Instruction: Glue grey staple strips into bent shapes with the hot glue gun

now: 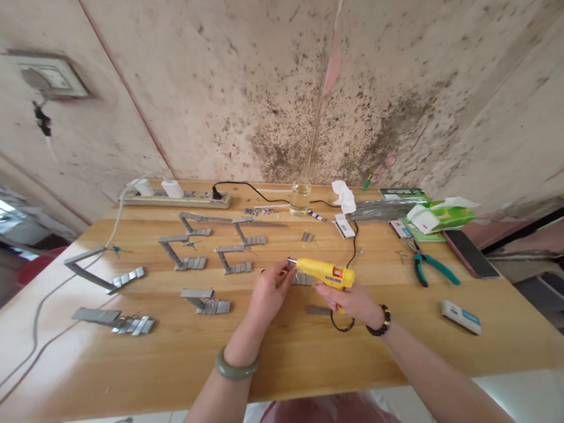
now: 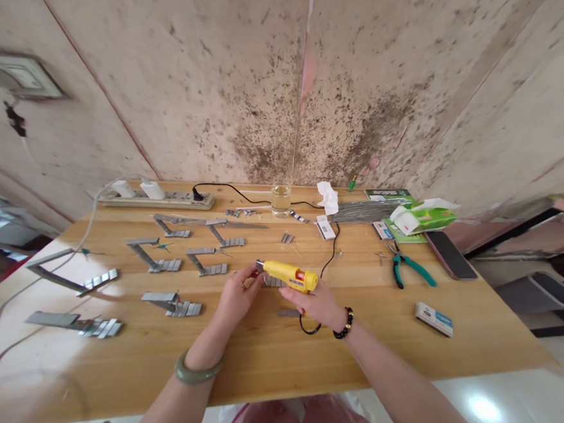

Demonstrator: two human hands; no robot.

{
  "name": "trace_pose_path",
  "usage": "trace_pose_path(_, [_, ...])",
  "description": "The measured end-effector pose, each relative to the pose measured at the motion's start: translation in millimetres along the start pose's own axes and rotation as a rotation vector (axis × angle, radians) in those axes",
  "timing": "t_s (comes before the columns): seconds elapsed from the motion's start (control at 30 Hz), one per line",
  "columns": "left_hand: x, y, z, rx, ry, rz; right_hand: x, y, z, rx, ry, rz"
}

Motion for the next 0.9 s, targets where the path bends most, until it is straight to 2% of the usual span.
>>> trace_pose_path(0.9, [1.3, 2.1, -0.2, 0.024, 0.0, 0.012, 2.7, 4.5, 0.6, 0.031, 0.001, 0.004])
Point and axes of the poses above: each hand's wrist, its own x-axis towards the middle knuckle, its own z-axis out of the palm, y = z × x, the point moved 2 cm from there along x, towards the middle knuckle, and after that the axes turned 4 degrees about -z, right-handed, at the moved point
